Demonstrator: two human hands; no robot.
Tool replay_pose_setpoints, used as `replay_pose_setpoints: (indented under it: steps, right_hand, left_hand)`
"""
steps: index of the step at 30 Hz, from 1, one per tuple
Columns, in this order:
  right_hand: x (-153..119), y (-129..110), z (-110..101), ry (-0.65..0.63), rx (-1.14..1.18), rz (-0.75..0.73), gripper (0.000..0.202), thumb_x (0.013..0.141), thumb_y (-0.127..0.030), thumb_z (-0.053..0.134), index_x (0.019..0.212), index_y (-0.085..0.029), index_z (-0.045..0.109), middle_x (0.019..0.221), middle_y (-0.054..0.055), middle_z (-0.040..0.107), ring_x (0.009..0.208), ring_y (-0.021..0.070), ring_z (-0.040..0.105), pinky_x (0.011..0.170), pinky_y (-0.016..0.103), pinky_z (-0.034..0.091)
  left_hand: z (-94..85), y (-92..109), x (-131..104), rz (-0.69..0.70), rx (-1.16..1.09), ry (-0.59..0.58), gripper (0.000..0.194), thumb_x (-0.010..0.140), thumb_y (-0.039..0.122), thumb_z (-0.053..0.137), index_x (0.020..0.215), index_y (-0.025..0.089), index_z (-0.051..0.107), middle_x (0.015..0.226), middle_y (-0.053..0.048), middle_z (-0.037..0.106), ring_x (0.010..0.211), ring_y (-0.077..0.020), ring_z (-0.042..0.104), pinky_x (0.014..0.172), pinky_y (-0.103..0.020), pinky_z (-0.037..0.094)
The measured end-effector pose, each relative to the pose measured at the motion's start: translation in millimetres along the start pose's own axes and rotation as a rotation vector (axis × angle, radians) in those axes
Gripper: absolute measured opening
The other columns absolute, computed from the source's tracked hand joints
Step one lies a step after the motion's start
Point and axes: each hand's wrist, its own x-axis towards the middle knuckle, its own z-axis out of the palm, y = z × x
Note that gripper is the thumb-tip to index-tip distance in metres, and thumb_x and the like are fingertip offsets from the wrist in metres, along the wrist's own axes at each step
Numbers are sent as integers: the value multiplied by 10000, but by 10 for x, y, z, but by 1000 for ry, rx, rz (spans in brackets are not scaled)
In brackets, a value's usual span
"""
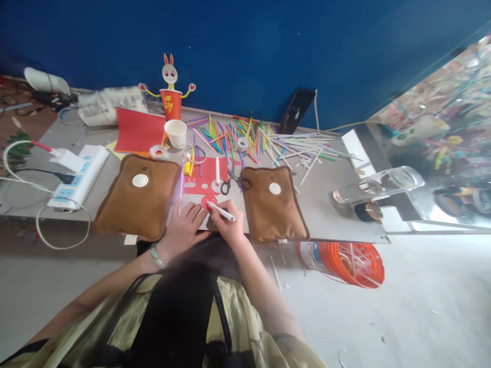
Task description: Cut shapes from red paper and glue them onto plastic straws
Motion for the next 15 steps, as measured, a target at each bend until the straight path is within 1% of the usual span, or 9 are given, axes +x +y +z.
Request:
replay_pose_setpoints:
  steps: [4,9,15]
  right_hand:
    - [4,20,7,-49,-9,-6,135,831,-333,634,783,-210,602,658,-8,680,556,134,619,546,237,481]
    - [2,25,14,-58,-9,6,148,833,-340,635,780,-206,602,646,-12,669,538,128,605,539,234,473]
    - [10,25,14,-77,-6,6,144,833,-339,638,788,-207,606,647,-11,671,535,128,600,518,230,458]
  left_hand:
    - [-3,1,3,-5,-3,-2,513,937,480,507,1340,165,553,1299,-151,607,1250,-326,495,1174,-613,195]
    - [-3,-1,1,-5,-8,-8,504,949,479,486,1339,167,555,1309,-151,603,1257,-325,493,1169,-609,207]
    - [6,-1,-8,-5,-6,-4,508,946,480,493,1339,164,556,1321,-154,596,1264,-330,486,1175,-614,189]
